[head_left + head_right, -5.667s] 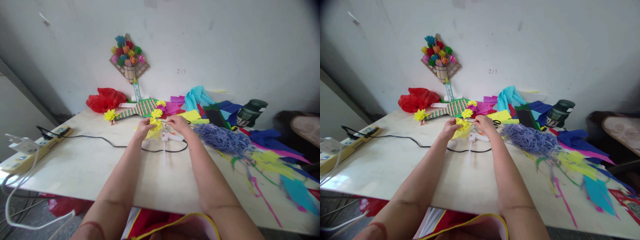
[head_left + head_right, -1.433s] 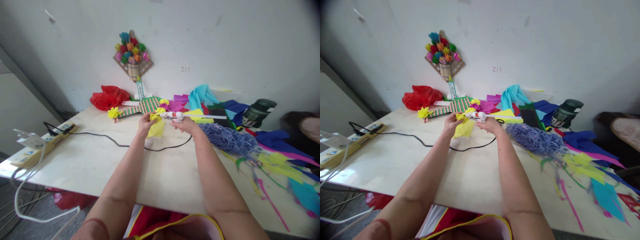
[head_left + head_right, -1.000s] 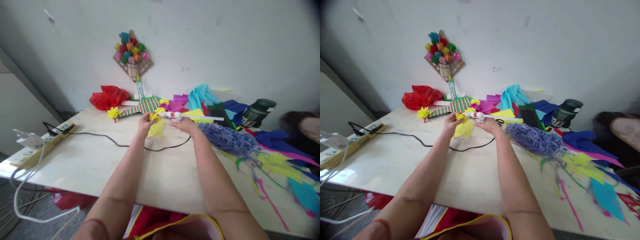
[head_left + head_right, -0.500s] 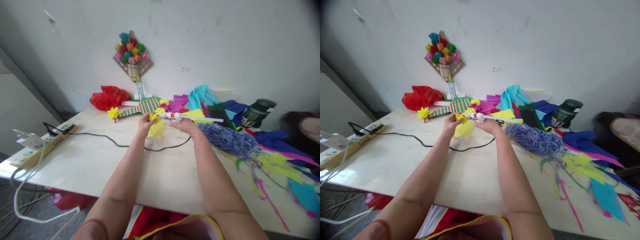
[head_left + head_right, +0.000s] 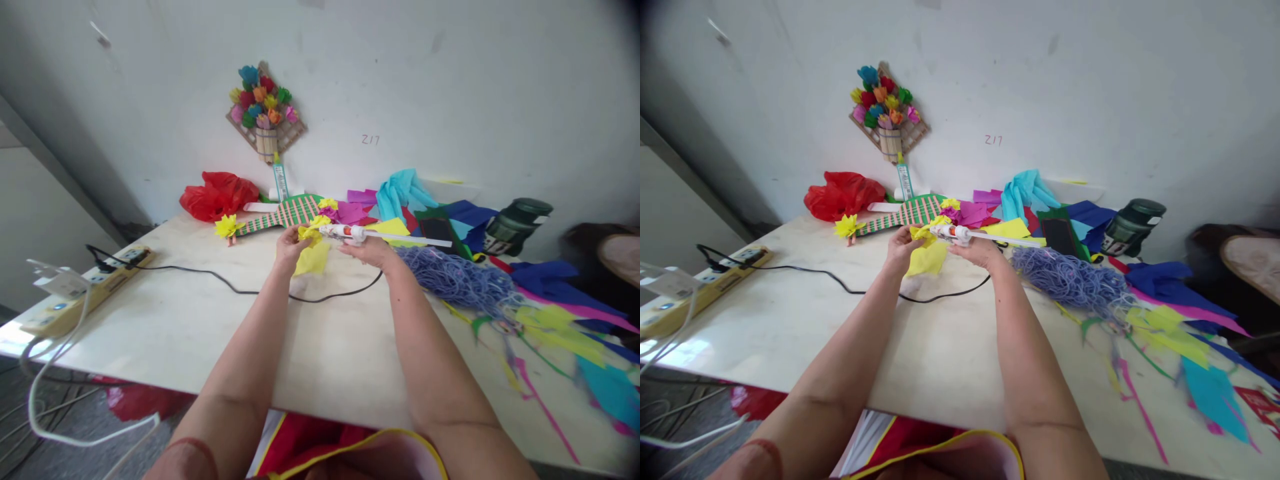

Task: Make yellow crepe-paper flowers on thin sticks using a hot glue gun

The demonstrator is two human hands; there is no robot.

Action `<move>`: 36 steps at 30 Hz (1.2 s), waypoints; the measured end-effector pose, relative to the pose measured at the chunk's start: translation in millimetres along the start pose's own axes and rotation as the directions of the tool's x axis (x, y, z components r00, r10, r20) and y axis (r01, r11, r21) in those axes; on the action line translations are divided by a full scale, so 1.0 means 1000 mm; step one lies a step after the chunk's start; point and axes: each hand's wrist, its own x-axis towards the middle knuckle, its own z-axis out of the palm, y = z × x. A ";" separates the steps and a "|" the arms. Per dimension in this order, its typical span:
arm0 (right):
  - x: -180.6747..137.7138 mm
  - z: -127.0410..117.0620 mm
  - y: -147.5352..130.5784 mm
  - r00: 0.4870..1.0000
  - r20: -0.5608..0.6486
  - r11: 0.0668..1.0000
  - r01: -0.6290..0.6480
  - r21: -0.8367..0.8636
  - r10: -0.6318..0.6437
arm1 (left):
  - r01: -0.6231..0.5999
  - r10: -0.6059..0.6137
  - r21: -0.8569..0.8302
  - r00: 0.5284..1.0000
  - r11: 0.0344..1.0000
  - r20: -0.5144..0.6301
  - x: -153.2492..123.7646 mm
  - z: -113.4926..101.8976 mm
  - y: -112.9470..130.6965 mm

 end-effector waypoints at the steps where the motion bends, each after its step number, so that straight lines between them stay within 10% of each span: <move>1: 0.000 0.000 0.000 1.000 0.001 1.000 -0.002 0.007 0.002 | 0.004 -0.004 -0.005 1.000 1.000 0.002 0.000 0.000 0.000; 11: 0.000 0.002 0.002 1.000 -0.012 0.989 -0.014 0.149 0.016 | 0.029 -0.029 -0.075 1.000 0.997 -0.009 0.002 -0.002 -0.003; 17: 0.007 0.012 0.010 0.976 -0.217 0.934 0.054 0.354 0.026 | 0.026 -0.032 -0.098 0.998 0.995 -0.054 0.004 -0.007 -0.008; 23: 0.012 0.017 0.027 0.900 -0.387 0.976 -0.148 0.160 0.200 | 0.000 -0.010 -0.071 0.990 0.998 -0.137 0.005 -0.008 -0.003; 28: 0.010 0.026 0.048 0.977 -0.156 0.936 -0.184 -0.301 0.142 | -0.025 0.018 -0.045 0.988 0.999 -0.151 0.005 -0.010 0.000; 36: 0.008 0.040 0.054 0.972 0.184 0.916 -0.063 -0.396 0.146 | 0.004 -0.015 -0.073 0.988 0.997 -0.153 0.005 -0.010 0.002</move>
